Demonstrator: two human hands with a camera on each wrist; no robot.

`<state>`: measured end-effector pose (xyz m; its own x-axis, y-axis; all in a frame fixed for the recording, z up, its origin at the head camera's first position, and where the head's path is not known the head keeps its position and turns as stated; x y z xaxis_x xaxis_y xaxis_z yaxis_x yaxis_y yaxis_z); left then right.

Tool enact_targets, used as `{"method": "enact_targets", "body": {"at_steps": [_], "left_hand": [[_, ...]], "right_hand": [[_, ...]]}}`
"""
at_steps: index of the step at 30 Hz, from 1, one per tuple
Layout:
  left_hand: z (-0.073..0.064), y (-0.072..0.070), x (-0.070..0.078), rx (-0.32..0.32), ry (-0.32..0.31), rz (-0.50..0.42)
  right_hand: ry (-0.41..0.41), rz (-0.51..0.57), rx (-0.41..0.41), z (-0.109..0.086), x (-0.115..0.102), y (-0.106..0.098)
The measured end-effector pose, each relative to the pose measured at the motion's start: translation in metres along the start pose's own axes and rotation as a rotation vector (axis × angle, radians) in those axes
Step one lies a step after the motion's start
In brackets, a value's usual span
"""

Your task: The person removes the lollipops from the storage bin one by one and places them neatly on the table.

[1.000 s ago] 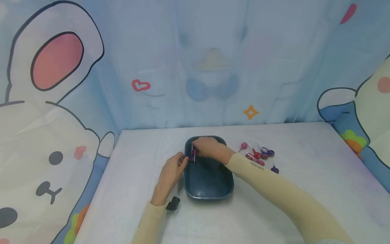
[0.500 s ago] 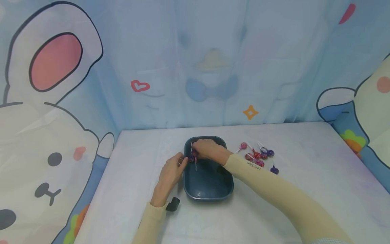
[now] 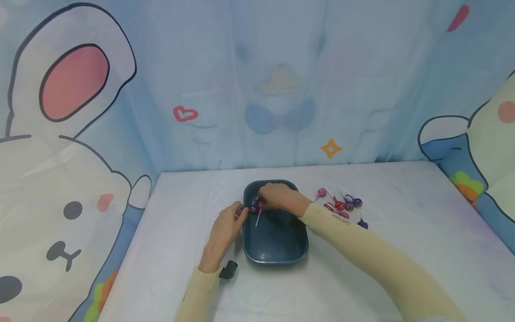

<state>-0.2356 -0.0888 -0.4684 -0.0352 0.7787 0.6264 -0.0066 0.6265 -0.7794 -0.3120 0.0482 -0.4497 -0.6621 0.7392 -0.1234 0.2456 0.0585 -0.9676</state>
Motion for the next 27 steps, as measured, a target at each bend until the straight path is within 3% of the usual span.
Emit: {"method": "enact_targets", "body": {"at_steps": [13,27], "left_hand": [[0.000,0.001,-0.001,-0.006,0.000,0.004],[0.000,0.000,0.000,0.001,0.001,-0.001]], "right_hand": [[-0.032,0.037,-0.001,-0.012,0.004,-0.005],[-0.048,-0.009,0.004,-0.026,0.004,-0.010]]}}
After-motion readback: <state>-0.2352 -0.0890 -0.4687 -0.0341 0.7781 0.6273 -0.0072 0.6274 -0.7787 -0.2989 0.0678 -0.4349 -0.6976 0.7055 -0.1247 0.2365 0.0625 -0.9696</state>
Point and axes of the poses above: each hand's wrist, its own z-axis towards the middle knuckle, its own y-axis out of the palm, x = y × z, the point moved 5 cm from there along z, towards the middle knuckle, and after that the axes turned 8 degrees about -y, right-handed, at the moved point
